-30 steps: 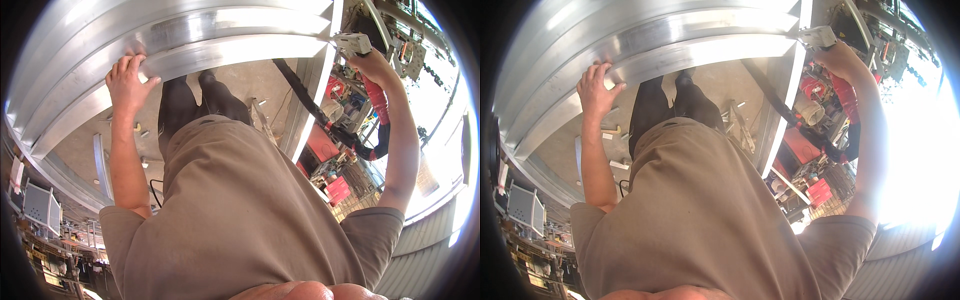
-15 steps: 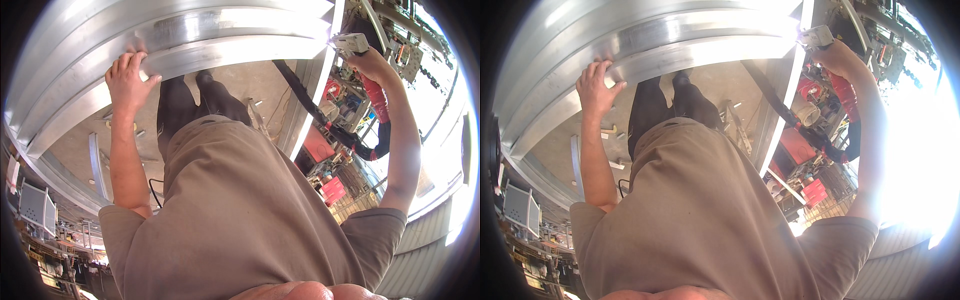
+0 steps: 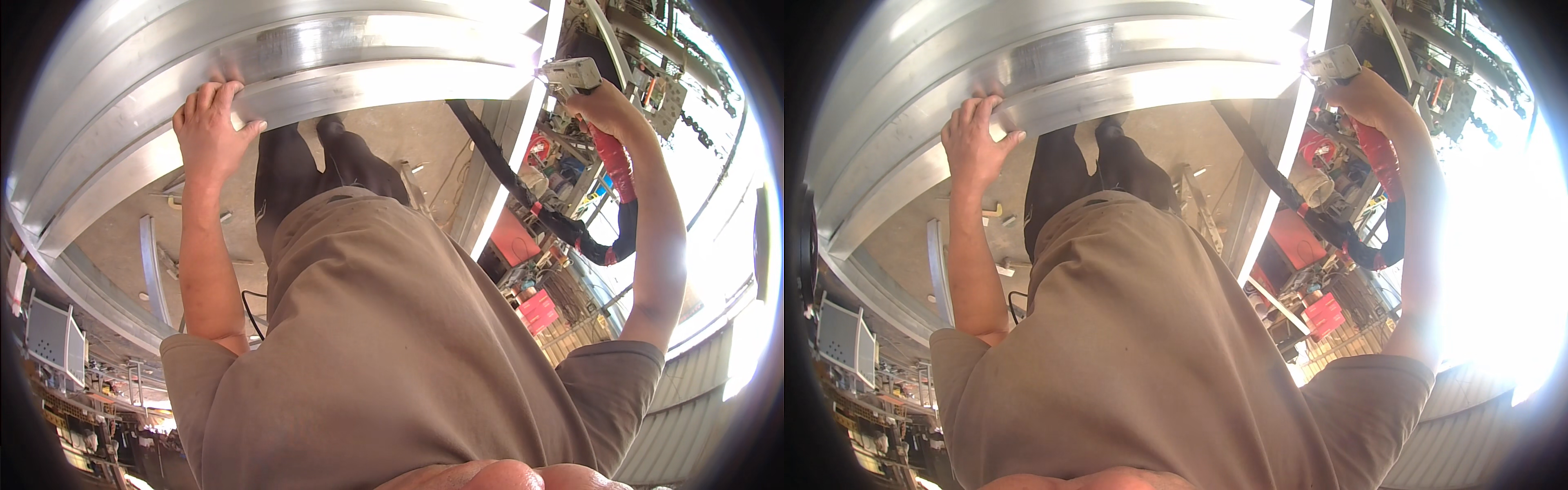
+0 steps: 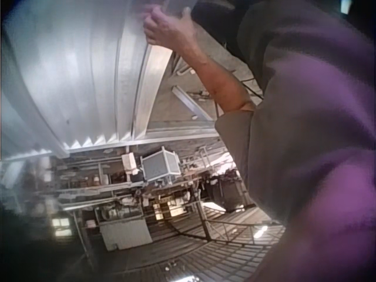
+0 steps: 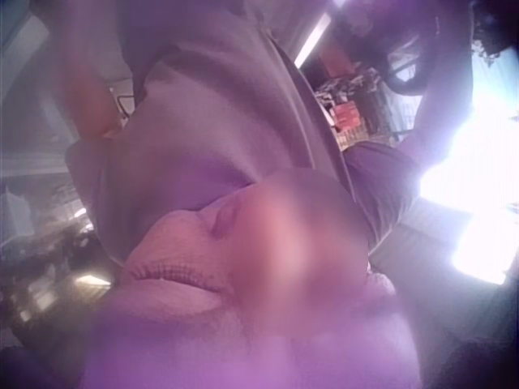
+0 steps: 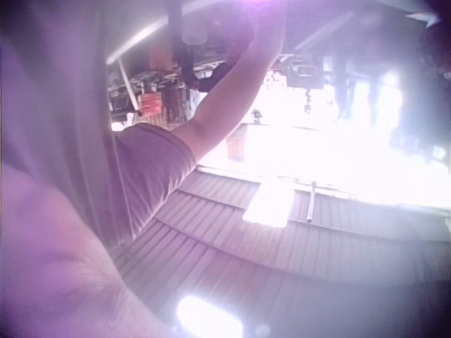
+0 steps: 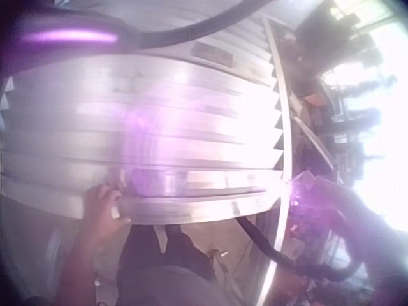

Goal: The person places long metal slats into a curved metal frame and uses a nail gun to fasten them in place. They repeat this process for several slats, aligning each one before securing it.

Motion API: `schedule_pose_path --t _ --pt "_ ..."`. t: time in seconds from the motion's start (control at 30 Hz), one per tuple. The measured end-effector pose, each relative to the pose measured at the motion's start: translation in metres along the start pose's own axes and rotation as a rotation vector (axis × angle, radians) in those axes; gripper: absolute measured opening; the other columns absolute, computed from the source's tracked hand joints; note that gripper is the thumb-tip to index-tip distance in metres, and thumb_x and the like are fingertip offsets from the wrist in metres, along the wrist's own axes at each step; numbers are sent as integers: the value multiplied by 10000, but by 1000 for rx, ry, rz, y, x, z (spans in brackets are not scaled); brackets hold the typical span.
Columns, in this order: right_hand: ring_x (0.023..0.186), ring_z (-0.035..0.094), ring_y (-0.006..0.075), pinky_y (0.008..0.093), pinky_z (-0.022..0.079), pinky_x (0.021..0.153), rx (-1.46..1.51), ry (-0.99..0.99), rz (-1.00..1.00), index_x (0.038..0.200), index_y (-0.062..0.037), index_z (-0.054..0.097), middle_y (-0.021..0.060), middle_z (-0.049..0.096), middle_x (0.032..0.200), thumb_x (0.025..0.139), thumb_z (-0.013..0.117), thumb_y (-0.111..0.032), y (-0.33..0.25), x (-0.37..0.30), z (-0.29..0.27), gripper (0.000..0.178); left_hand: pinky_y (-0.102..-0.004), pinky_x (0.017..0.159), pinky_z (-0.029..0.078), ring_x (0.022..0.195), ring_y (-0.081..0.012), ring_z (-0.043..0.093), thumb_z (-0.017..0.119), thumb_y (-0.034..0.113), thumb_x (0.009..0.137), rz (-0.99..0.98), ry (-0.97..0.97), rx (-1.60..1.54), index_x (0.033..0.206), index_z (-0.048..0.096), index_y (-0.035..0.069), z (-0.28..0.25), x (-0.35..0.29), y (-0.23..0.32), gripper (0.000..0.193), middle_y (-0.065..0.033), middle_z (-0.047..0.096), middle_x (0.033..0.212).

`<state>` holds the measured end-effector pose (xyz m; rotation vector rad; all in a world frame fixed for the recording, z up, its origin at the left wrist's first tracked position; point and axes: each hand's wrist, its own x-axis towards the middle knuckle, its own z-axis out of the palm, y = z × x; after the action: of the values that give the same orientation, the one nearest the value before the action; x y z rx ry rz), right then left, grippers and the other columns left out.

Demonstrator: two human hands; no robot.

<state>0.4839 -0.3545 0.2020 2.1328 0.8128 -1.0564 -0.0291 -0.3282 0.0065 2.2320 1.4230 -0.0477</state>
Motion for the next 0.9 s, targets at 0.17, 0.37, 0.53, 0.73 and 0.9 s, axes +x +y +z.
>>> schedule_pose_path --t 0.17,0.37,0.53,0.73,0.9 --pt "594 623 160 341 516 579 131 13 -11 984 2 699 63 657 732 848 694 -154 3 -3 2 207 -469 1071 374 1237 -245 545 899 340 723 -18 -55 13 1299 624 203 -2 0 1 653 5 592 1248" --pt "577 626 157 336 513 566 81 4 17 955 2 679 56 654 734 858 700 -165 -1 -5 -1 194 -441 1082 366 1218 -222 548 903 336 702 -21 -21 10 1245 646 225 -1 0 1 611 32 601 1205" --pt "587 635 151 331 512 564 89 15 9 970 -10 685 49 663 747 870 712 -205 -8 -15 -1 221 -453 1083 368 1237 -231 543 898 339 719 -26 -46 5 1274 636 214 -1 1 0 626 19 597 1227" --pt "635 651 150 312 524 588 223 127 70 1024 -11 710 57 684 818 874 712 -240 30 -49 -14 273 -483 1079 374 1262 -256 534 890 343 744 -32 -93 17 1319 612 193 -5 2 3 656 -14 586 1267" --pt "673 663 162 309 506 599 527 207 200 1070 -38 754 49 697 830 878 723 -253 125 -73 0 289 -487 1077 378 1274 -264 529 889 341 745 -35 -108 42 1328 604 192 -8 2 5 666 -25 584 1284"
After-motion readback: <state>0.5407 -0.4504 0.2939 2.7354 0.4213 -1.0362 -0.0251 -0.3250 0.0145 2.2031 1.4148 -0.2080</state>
